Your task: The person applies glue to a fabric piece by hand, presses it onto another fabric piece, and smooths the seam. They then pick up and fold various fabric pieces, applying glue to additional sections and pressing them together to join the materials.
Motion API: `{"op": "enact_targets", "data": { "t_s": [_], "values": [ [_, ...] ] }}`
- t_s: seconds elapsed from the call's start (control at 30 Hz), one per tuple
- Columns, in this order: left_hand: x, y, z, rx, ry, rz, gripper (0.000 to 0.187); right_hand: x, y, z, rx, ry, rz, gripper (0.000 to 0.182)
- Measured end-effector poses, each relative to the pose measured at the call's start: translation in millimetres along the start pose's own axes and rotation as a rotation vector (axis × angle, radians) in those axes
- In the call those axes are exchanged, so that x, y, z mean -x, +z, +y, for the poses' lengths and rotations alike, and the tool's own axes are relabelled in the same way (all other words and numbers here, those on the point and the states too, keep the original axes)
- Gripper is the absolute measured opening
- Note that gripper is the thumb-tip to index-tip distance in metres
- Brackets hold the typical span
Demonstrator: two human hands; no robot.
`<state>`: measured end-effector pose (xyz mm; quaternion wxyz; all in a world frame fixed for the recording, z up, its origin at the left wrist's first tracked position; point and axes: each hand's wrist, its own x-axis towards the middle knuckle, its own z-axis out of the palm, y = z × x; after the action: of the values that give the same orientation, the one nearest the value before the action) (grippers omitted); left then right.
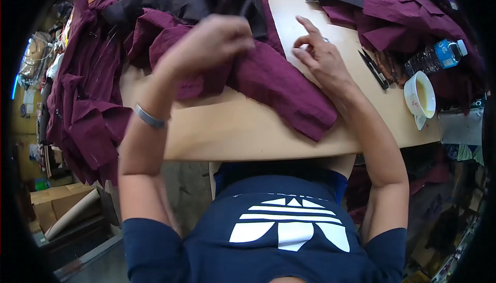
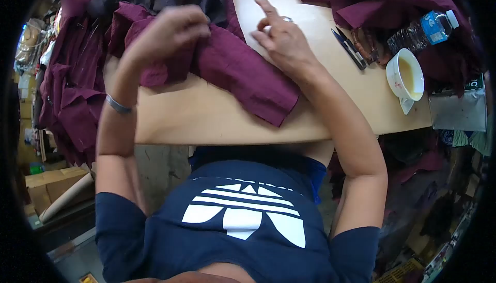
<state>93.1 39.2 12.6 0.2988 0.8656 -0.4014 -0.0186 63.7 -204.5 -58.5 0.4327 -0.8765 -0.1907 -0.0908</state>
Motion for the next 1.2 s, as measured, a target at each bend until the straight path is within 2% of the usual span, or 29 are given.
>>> {"op": "enact_targets", "data": {
  "t_s": [0.03, 0.17, 0.2, 0.27, 0.3, 0.33, 0.37, 0.43, 0.53, 0.63, 0.67, 0.7, 0.77, 0.87, 0.97, 1.0, 1.03, 1.1, 1.13, 1.2],
  "values": [
    [6, 18, -6, -0.001, 0.075, -0.033, 0.019, -6, 6, -7, -0.002, 0.003, -0.009, 0.065],
    [19, 40, 4, -0.039, -0.010, -0.111, 0.032, -24, 22, -21, 0.016, 0.109, -0.122, 0.072],
    [22, 41, 5, -0.030, 0.045, -0.113, 0.033, -24, 22, -23, -0.018, 0.087, -0.129, 0.072],
    [26, 44, 5, -0.013, 0.147, -0.119, 0.037, -34, 21, -7, -0.043, 0.038, 0.027, 0.071],
    [28, 47, 6, -0.027, 0.134, -0.113, 0.038, -38, 19, 3, -0.057, 0.015, 0.104, 0.071],
    [27, 49, 8, -0.043, 0.124, -0.108, 0.039, -41, 11, 5, -0.213, 0.136, 0.107, 0.069],
    [25, 52, 10, -0.059, 0.117, -0.102, 0.040, -44, 11, 21, -0.364, 0.127, 0.141, 0.069],
    [21, 57, 7, -0.048, 0.148, -0.055, 0.029, -40, 13, 22, -0.423, 0.107, 0.144, 0.070],
    [20, 63, 6, -0.066, 0.172, 0.003, 0.017, -23, 10, -2, -0.101, 0.095, 0.069, 0.072],
    [21, 68, 7, -0.071, 0.165, 0.023, 0.012, -20, 6, -5, 0.027, 0.049, -0.042, 0.074],
    [21, 68, 6, -0.066, 0.160, 0.023, 0.012, -23, 3, -3, 0.097, 0.063, 0.002, 0.074],
    [21, 68, 5, -0.063, 0.155, 0.023, 0.011, -32, 7, 6, 0.021, -0.108, 0.122, 0.073],
    [20, 68, 4, -0.041, 0.148, 0.012, 0.012, -33, 1, 15, -0.092, 0.050, 0.071, 0.074],
    [22, 67, 5, -0.018, 0.100, 0.008, 0.014, -23, -14, -10, 0.115, 0.189, -0.101, 0.078],
    [24, 71, 1, -0.128, 0.108, 0.053, 0.020, -3, -20, -5, 0.203, 0.053, -0.097, 0.082],
    [24, 72, 1, -0.186, 0.107, 0.090, 0.022, -1, -29, -18, 0.174, 0.201, -0.218, 0.081],
    [24, 73, 1, -0.241, 0.109, 0.125, 0.025, 2, -31, -14, 0.254, 0.161, -0.175, 0.079],
    [25, 74, -1, -0.246, 0.058, 0.072, 0.033, 8, -36, 3, 0.413, 0.078, -0.093, 0.074],
    [25, 73, -1, -0.248, 0.062, 0.066, 0.034, 10, -35, 10, 0.318, 0.046, -0.009, 0.073],
    [26, 71, -4, -0.254, 0.064, 0.063, 0.034, 18, -34, 11, 0.292, 0.045, 0.005, 0.071]
  ]
}}
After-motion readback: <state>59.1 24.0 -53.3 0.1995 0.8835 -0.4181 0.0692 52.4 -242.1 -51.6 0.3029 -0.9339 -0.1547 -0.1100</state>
